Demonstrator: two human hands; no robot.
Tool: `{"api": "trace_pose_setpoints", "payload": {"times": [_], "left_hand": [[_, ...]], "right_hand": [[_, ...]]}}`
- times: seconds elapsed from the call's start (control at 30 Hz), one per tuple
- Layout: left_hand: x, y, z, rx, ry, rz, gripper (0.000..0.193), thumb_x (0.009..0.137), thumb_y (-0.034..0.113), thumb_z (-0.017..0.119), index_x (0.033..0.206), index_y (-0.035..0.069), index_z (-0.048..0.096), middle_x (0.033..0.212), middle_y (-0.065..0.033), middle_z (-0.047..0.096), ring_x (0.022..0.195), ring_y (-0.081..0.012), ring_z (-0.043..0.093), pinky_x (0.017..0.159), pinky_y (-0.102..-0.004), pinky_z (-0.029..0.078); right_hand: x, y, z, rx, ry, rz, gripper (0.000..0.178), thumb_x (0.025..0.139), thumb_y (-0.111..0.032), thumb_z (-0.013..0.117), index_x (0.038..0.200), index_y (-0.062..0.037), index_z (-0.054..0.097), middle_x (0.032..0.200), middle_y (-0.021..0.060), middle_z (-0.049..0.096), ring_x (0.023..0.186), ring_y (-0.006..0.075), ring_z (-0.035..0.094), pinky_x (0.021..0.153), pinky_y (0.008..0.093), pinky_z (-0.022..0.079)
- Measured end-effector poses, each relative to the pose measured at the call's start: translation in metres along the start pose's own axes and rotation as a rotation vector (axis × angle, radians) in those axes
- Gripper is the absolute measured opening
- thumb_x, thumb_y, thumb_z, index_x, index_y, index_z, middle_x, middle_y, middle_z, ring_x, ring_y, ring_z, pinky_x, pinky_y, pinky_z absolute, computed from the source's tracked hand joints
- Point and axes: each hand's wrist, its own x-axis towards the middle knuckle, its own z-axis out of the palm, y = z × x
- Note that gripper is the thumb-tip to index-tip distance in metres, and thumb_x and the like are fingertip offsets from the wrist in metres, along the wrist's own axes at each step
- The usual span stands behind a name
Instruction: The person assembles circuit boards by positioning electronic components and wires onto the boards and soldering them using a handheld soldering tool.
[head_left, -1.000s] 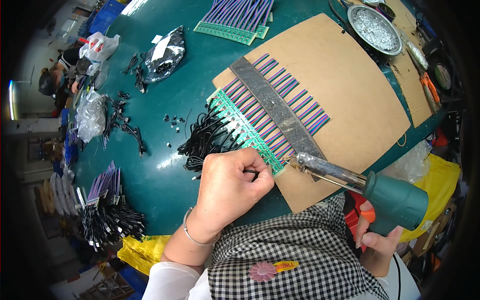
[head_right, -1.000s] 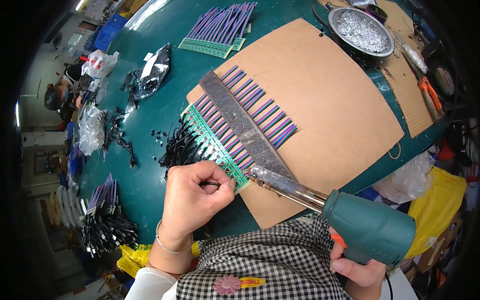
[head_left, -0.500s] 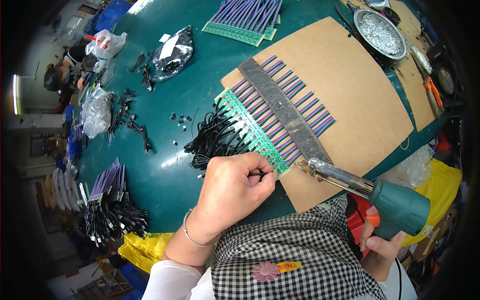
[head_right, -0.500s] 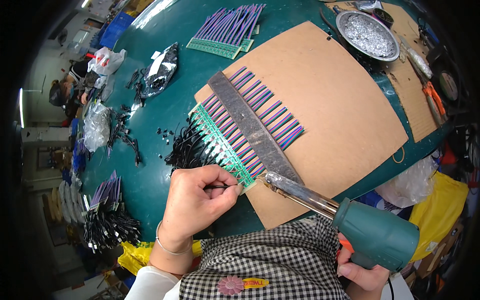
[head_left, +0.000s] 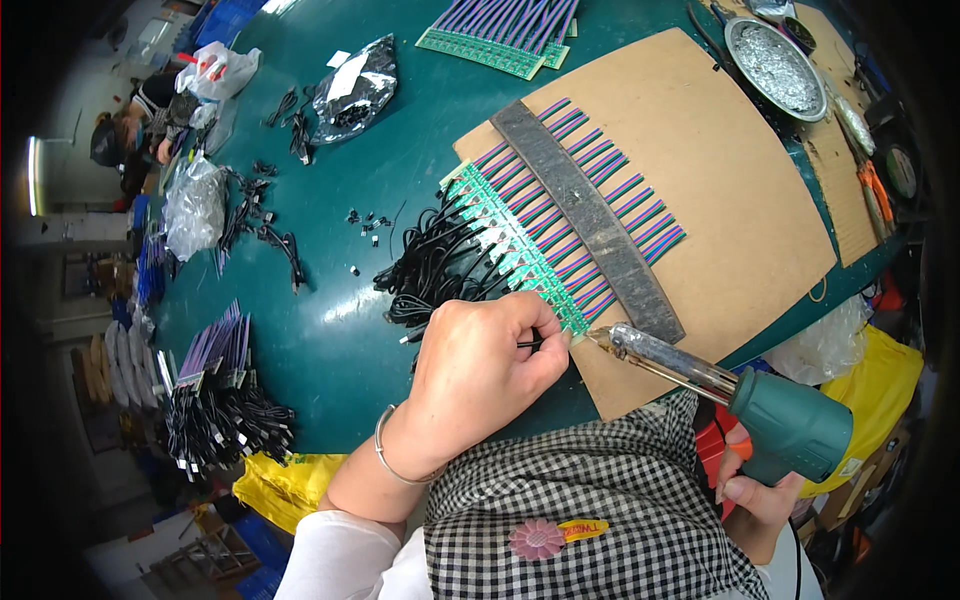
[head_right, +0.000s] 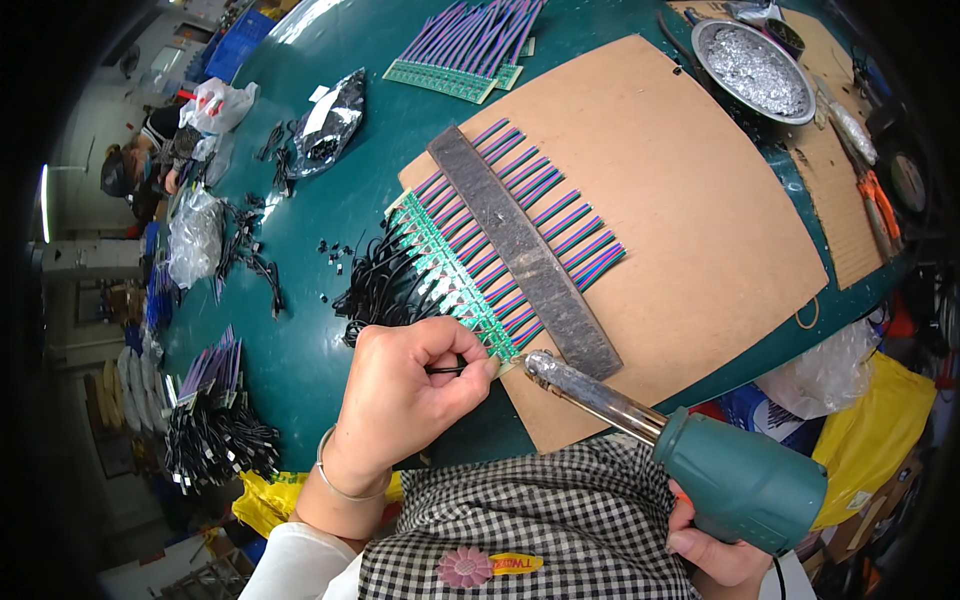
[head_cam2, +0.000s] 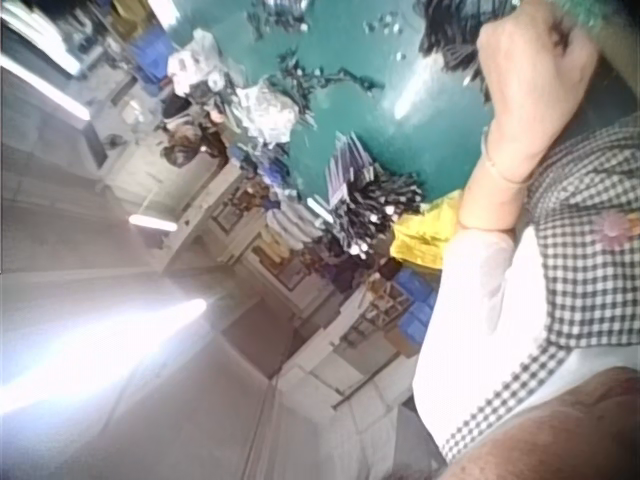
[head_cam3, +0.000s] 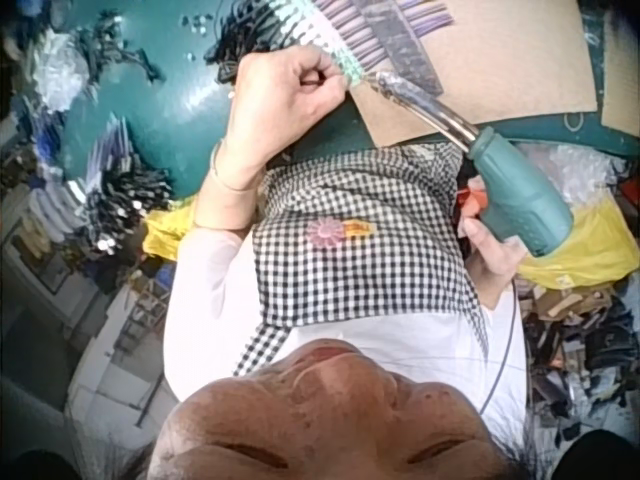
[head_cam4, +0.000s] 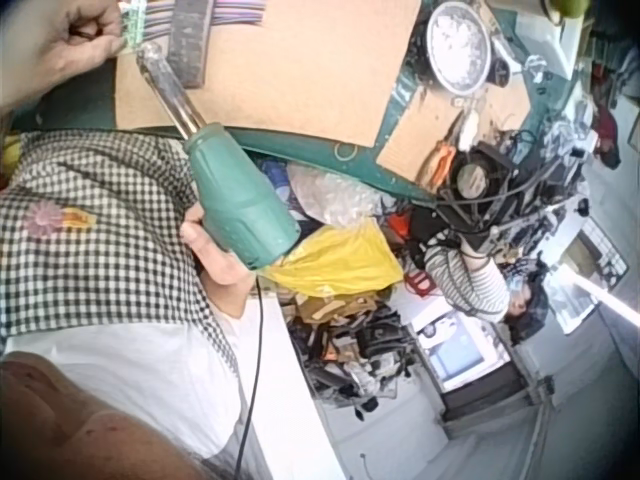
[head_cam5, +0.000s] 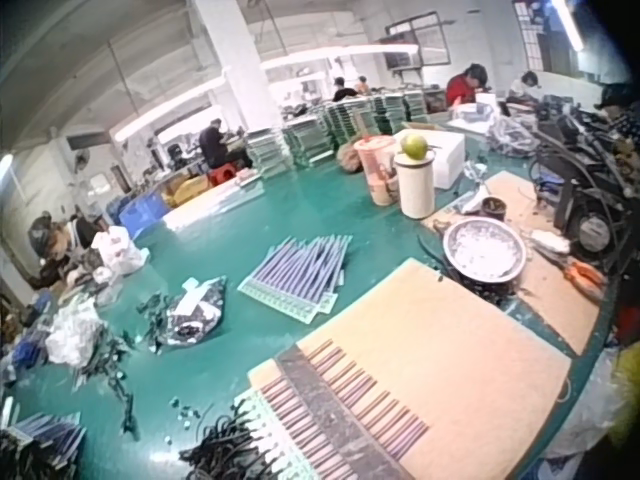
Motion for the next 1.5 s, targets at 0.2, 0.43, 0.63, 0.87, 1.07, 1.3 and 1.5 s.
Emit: {"api": "trace_pose_setpoints", "payload": {"times": [0.2,0.43,0.63,0.87,1.07,1.3,1.5], "left_hand": [[0.0,-0.003,0.003,-0.034,0.042,0.028,0.01,0.067,0.005,0.066,0.063,0.001,0.058,0.042,-0.0013,0.038,0.039,-0.0049,0.031,0.038,-0.0213,0.03],[-0.001,-0.001,0.003,-0.016,0.03,0.021,0.009,0.066,0.004,0.066,0.063,0.002,0.058,0.042,-0.0011,0.037,0.039,-0.0051,0.029,0.038,-0.022,0.029],[-0.001,-0.001,0.002,-0.015,0.025,0.022,0.009,0.066,0.004,0.066,0.063,0.002,0.058,0.042,-0.0014,0.039,0.039,-0.0048,0.03,0.038,-0.0215,0.03],[-0.001,-0.005,0.003,-0.022,0.035,0.005,0.009,0.066,0.003,0.066,0.063,0.001,0.057,0.043,-0.0007,0.041,0.039,-0.0033,0.032,0.039,-0.0204,0.03],[0.003,0.0,0.003,-0.023,0.026,0.005,0.009,0.066,0.004,0.066,0.064,0.0,0.058,0.044,-0.0009,0.042,0.04,-0.0037,0.033,0.039,-0.0211,0.03],[-0.001,0.007,0.001,-0.023,0.058,-0.01,0.01,0.068,0.005,0.066,0.064,0.0,0.059,0.044,-0.0014,0.043,0.04,-0.0041,0.036,0.04,-0.0213,0.031],[-0.009,0.007,0.002,0.015,0.072,-0.018,0.011,0.067,0.006,0.068,0.065,-0.001,0.059,0.046,-0.0017,0.046,0.041,-0.0044,0.04,0.04,-0.021,0.033]], "right_hand": [[0.0,0.004,-0.005,-0.037,-0.035,0.016,0.049,0.063,0.0,0.07,0.102,0.0128,0.043,0.078,0.0158,0.053,0.046,0.0164,0.052,0.037,0.0237,0.045],[0.006,0.007,-0.001,-0.031,-0.084,-0.037,0.047,0.064,0.0,0.069,0.101,0.0104,0.042,0.066,0.0149,0.052,0.046,0.0168,0.051,0.038,0.0251,0.045],[0.003,0.01,-0.006,-0.042,-0.074,-0.029,0.043,0.066,-0.002,0.068,0.099,0.0083,0.041,0.057,0.0126,0.051,0.044,0.0169,0.051,0.038,0.0251,0.045],[0.012,-0.004,0.0,0.201,-0.005,-0.011,0.062,0.061,0.004,0.069,0.111,0.0175,0.036,0.092,0.0259,0.052,0.048,0.0184,0.053,0.039,0.0259,0.047],[0.017,-0.002,-0.013,0.179,-0.142,-0.072,0.066,0.062,0.001,0.068,0.115,0.0174,0.031,0.097,0.0269,0.051,0.043,0.0188,0.051,0.035,0.0251,0.044],[0.052,-0.023,-0.008,0.256,-0.097,-0.38,0.056,0.073,-0.008,0.059,0.117,0.0111,0.032,0.053,0.0094,0.046,0.035,0.0149,0.042,0.031,0.0231,0.04],[0.111,-0.053,-0.012,0.429,0.088,-0.564,0.044,0.078,-0.006,0.057,0.117,0.0062,0.04,0.062,0.0072,0.049,0.044,0.0137,0.046,0.038,0.0235,0.041]]}}
